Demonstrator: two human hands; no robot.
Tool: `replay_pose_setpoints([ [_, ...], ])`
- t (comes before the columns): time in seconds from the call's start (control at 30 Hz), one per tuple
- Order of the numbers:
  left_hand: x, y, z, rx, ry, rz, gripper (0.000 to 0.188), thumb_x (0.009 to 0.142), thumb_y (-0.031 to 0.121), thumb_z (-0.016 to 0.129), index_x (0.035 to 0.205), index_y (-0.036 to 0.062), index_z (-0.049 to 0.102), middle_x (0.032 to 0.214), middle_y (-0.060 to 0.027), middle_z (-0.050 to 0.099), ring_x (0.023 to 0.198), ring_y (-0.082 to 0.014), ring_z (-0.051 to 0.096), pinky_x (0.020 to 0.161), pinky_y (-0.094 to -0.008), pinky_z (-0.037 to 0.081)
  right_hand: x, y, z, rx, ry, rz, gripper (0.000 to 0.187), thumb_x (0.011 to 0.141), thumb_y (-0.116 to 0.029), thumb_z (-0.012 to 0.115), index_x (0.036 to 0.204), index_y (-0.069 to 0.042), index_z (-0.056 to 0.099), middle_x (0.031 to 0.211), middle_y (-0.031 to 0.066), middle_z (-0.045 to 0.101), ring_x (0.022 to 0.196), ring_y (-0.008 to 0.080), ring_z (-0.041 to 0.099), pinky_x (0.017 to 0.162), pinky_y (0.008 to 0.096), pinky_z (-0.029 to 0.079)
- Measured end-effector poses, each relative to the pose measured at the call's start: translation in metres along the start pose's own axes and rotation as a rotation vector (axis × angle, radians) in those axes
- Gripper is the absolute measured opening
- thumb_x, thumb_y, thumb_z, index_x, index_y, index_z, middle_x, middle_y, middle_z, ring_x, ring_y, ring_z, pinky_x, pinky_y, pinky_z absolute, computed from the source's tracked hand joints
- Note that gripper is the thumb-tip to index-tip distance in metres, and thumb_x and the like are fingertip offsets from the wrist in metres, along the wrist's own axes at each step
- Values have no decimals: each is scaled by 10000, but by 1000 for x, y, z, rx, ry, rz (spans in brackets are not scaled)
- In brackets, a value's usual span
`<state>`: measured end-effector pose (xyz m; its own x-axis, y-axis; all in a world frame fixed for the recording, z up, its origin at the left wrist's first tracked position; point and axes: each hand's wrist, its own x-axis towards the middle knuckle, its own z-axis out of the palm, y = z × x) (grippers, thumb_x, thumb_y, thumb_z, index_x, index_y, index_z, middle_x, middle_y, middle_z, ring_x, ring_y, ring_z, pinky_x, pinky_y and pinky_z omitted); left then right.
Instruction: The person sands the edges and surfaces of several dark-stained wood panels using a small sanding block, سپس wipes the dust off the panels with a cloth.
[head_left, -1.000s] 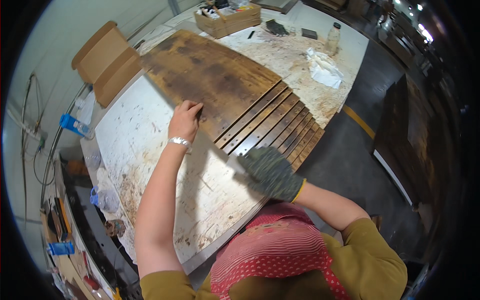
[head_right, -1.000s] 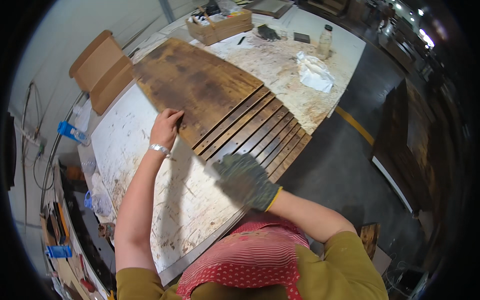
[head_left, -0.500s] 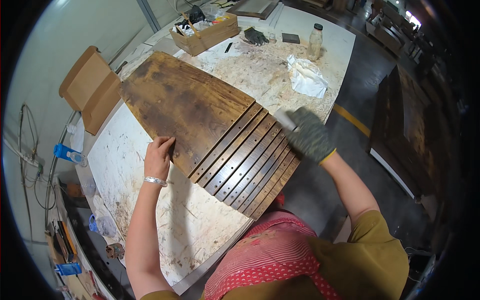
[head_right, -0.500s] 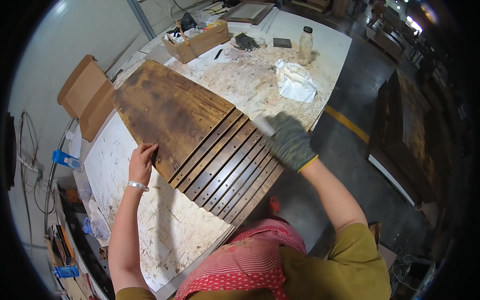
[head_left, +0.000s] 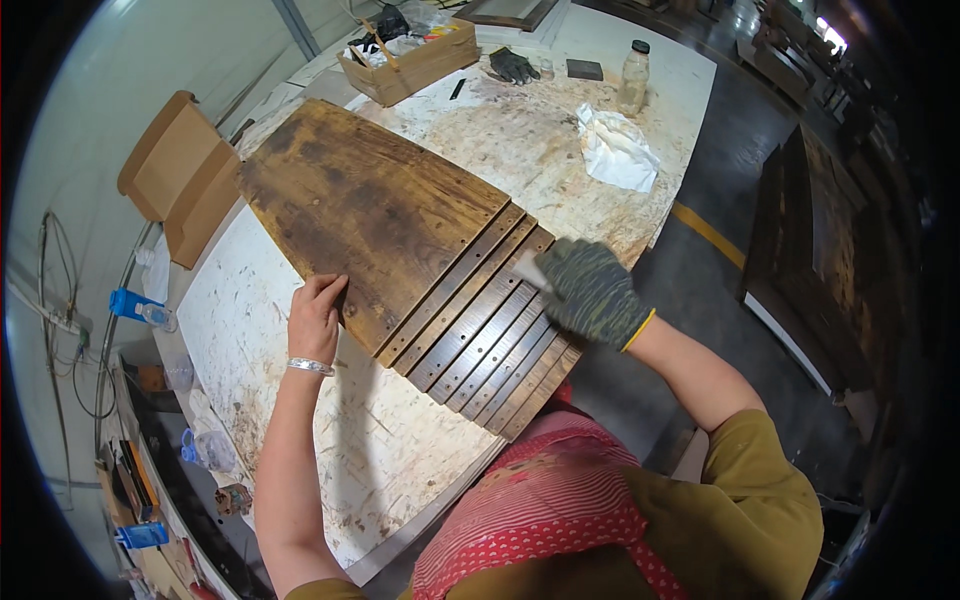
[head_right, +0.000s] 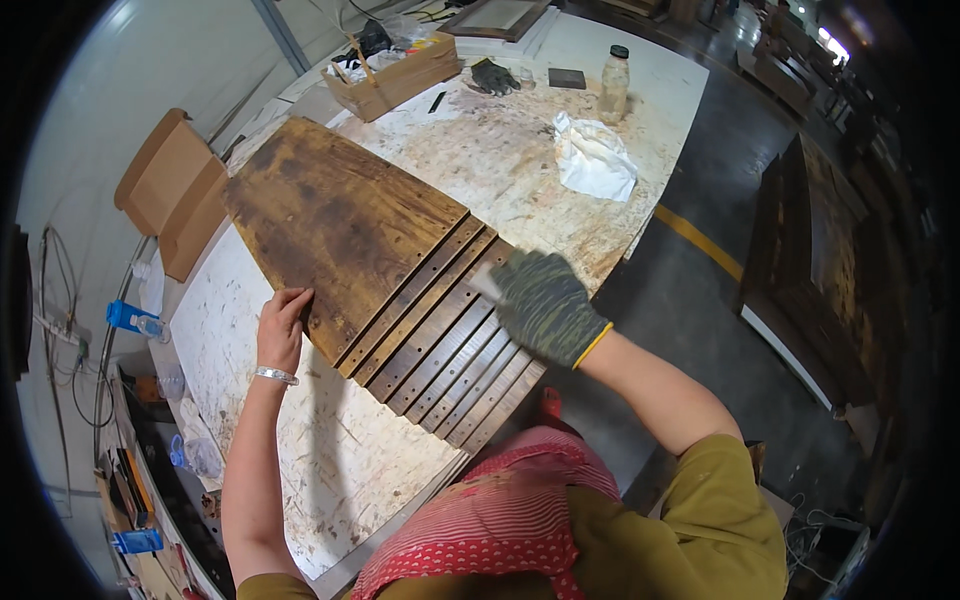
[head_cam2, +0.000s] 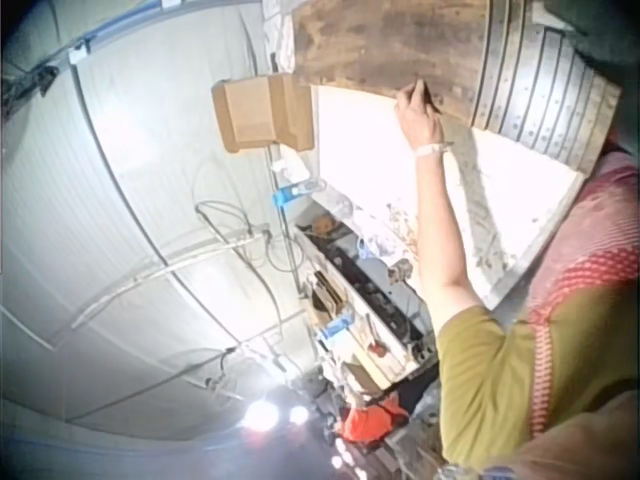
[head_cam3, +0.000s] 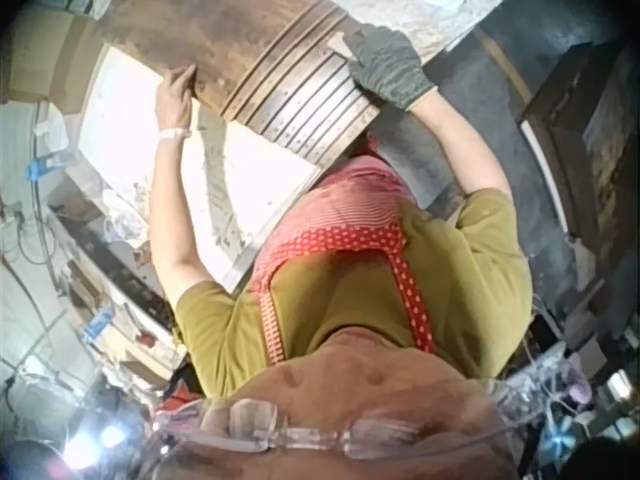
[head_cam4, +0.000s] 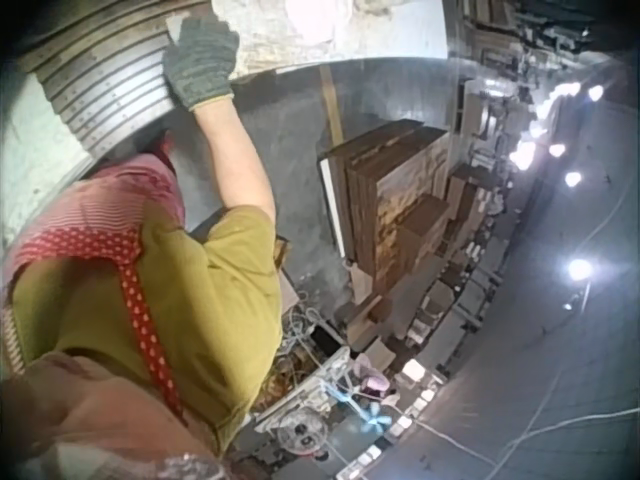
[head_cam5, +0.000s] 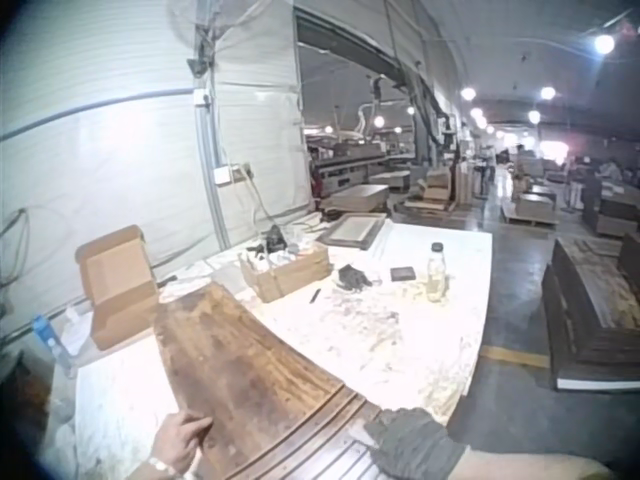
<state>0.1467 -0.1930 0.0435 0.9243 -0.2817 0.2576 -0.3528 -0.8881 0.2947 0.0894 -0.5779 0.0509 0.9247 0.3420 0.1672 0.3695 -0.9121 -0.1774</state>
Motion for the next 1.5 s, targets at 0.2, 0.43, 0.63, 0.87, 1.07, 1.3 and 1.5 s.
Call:
replay_pose_setpoints([
  [0.2,-2,-2,4,-22,25,4,445,792,-75,499,1176,61,678,1165,-101,627,1066,-316,565,975,-387,455,-6,-10,6,19,83,-120,412,781,-247,608,1123,-17,619,960,174,599,875,336,591,788,462,456],
  [0.43,2,-2,-3,45,-49,-18,440,789,-51,555,1194,78,671,1160,-92,622,1074,-307,563,987,-386,468,6,40,9,83,161,234,478,814,-314,637,1202,-35,626,1056,210,590,983,373,579,872,472,460],
  [0.63,22,-13,-10,89,-81,-15,411,837,-34,526,1205,86,665,1269,-83,612,1150,-306,571,993,-393,474,20,19,11,82,172,187,447,816,-308,630,1167,-31,633,1045,202,591,943,366,587,836,471,469],
  [0.87,29,-23,-10,76,-115,21,420,842,-52,528,1208,95,670,1282,-91,615,1145,-307,588,989,-383,483,10,-11,11,176,206,-52,382,792,-280,641,1082,-32,647,952,193,606,900,370,596,800,481,480],
  [1.07,27,-28,-6,51,-82,32,446,799,-41,548,1194,116,680,1254,-89,627,1140,-304,584,998,-375,478,21,-24,10,45,188,38,375,787,-251,615,1072,-10,644,946,204,604,860,361,586,741,481,460],
  [1.3,26,-28,-5,24,-91,27,464,805,-45,536,1218,120,668,1282,-78,604,1176,-293,554,1033,-371,457,-4,-164,41,283,-27,-371,344,817,-287,607,1035,-21,627,929,159,597,835,305,614,718,458,480],
  [1.5,23,-28,-4,9,-39,48,443,810,-45,505,1192,98,677,1243,-93,619,1140,-309,570,1013,-378,466,18,-146,31,280,92,-459,429,827,-300,620,1162,-33,617,1029,171,602,909,311,602,804,448,468],
])
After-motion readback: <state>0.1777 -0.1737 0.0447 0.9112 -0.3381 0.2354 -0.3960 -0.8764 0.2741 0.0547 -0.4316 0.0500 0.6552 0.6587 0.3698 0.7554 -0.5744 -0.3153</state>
